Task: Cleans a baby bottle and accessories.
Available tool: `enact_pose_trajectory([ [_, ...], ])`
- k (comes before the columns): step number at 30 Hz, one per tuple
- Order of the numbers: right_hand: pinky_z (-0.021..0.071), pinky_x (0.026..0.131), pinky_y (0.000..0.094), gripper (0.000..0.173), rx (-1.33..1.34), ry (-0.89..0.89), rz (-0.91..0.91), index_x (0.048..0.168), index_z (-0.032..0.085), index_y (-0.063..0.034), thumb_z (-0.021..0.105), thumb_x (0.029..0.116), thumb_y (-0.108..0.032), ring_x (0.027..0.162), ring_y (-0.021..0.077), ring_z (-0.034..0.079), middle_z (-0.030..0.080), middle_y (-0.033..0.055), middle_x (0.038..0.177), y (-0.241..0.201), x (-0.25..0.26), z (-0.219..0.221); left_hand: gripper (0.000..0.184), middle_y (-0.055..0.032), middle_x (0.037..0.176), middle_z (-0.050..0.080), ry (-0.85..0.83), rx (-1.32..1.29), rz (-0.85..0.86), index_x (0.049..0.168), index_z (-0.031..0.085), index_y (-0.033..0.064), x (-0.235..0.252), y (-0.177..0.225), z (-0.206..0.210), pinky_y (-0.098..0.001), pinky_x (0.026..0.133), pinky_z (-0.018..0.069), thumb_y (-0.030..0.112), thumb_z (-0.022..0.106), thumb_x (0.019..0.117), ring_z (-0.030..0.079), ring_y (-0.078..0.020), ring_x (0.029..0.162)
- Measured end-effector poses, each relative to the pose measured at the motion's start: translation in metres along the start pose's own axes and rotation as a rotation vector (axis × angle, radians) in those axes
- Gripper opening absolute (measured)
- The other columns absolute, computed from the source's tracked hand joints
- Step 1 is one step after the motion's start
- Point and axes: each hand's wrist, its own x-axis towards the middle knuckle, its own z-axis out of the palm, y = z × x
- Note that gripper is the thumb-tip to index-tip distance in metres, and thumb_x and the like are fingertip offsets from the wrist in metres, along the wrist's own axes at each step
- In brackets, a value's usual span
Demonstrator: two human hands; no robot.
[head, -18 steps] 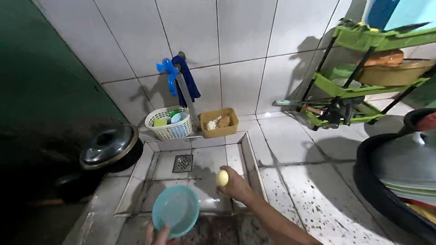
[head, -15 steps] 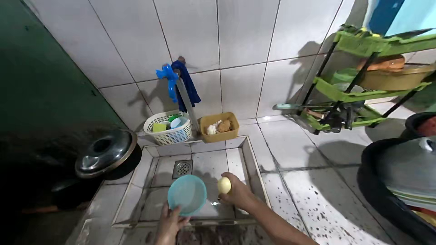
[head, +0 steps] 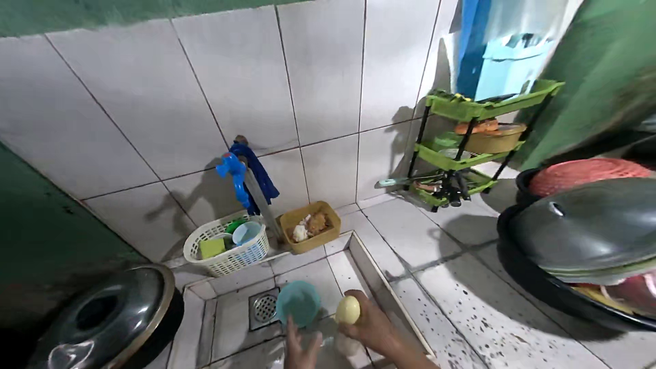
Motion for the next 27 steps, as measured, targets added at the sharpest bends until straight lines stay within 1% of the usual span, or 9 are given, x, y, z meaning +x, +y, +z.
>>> enact_pose_trajectory([
  [2,0.0560,0.097,0.0448,0.082,0.181,0.046,0.028,0.144,0.047,-0.0024,0.083,0.0795,-0.039,0.110,0.0243,0.068,0.067,0.0166,0.123,-0.023,-0.003,0.000,0.105,-0.0314,0.160,0.029,-0.118,0.228,0.234,0.159,0.019,-0.0056,-0.029,0.018,-0.002,-0.0557,0.119,0.0338,0.029,0.083,0.0831,0.035,-0.0444,0.147],
  [4,0.0584,0.090,0.0408,0.074,0.363,0.017,0.062,0.140,0.048,0.0008,0.081,0.0829,-0.033,0.101,0.0218,0.069,0.068,0.0163,0.115,-0.049,-0.008,0.006,0.106,-0.0308,0.151,0.045,-0.073,0.398,0.335,0.154,0.034,-0.0072,-0.047,0.029,0.000,-0.0587,0.114,0.0390,0.038,0.089,0.0751,0.046,-0.0453,0.139],
  [6,0.0572,0.092,0.0415,0.067,0.509,-0.028,0.118,0.140,0.048,0.0000,0.077,0.0873,-0.028,0.102,0.0226,0.068,0.066,0.0171,0.116,-0.068,-0.012,0.018,0.098,-0.0242,0.136,0.060,-0.011,0.468,0.239,0.153,0.038,-0.0017,-0.057,0.039,-0.001,-0.0610,0.103,0.0477,0.037,0.087,0.0770,0.059,-0.0417,0.124],
  [8,0.0565,0.086,0.0411,0.055,0.645,-0.014,0.168,0.135,0.052,-0.0015,0.073,0.0924,-0.029,0.095,0.0228,0.067,0.067,0.0161,0.110,-0.078,-0.008,0.033,0.089,-0.0210,0.129,0.064,0.031,0.572,0.174,0.152,0.040,0.0015,-0.063,0.047,-0.006,-0.0590,0.094,0.0532,0.034,0.082,0.0814,0.065,-0.0389,0.113],
  [12,0.0582,0.076,0.0397,0.041,0.888,-0.083,0.224,0.130,0.055,-0.0068,0.055,0.1022,-0.037,0.084,0.0222,0.069,0.069,0.0129,0.100,-0.073,0.003,0.049,0.085,-0.0232,0.126,0.065,0.047,0.671,0.270,0.149,0.044,-0.0012,-0.074,0.033,-0.018,-0.0551,0.094,0.0541,0.031,0.083,0.0811,0.066,-0.0395,0.112],
  [15,0.0567,0.075,0.0379,0.043,0.932,-0.096,0.260,0.132,0.054,-0.0087,0.049,0.1055,-0.042,0.084,0.0202,0.067,0.067,0.0107,0.102,-0.070,0.014,0.061,0.090,-0.0243,0.135,0.060,0.012,0.548,0.170,0.153,0.038,-0.0010,-0.077,0.018,-0.031,-0.0562,0.102,0.0494,0.031,0.083,0.0823,0.061,-0.0396,0.121],
  [19,0.0532,0.091,0.0477,0.057,0.667,-0.007,0.236,0.150,0.039,-0.0118,0.051,0.1057,-0.045,0.109,0.0295,0.063,0.060,0.0195,0.131,-0.066,0.044,0.075,0.095,-0.0283,0.137,0.057,0.048,0.362,0.025,0.155,0.030,-0.0039,-0.079,-0.004,-0.052,-0.0572,0.106,0.0462,0.028,0.083,0.0826,0.059,-0.0407,0.125],
  [23,0.0480,0.105,0.0572,0.063,0.313,-0.001,0.103,0.154,0.038,-0.0025,0.060,0.1040,-0.033,0.124,0.0400,0.060,0.056,0.0279,0.140,-0.051,0.090,0.101,0.093,-0.0296,0.131,0.059,0.153,0.308,-0.027,0.153,0.032,-0.0055,-0.082,-0.008,-0.067,-0.0546,0.104,0.0478,0.024,0.084,0.0818,0.060,-0.0401,0.120],
  [27,0.0377,0.117,0.0583,0.072,0.170,0.015,-0.100,0.159,0.034,-0.0055,0.060,0.1030,-0.043,0.142,0.0415,0.045,0.042,0.0253,0.157,-0.058,0.088,0.106,0.089,-0.0289,0.123,0.063,0.204,0.236,0.007,0.149,0.036,-0.0077,-0.084,-0.003,-0.074,-0.0527,0.097,0.0526,0.022,0.084,0.0805,0.064,-0.0377,0.112],
])
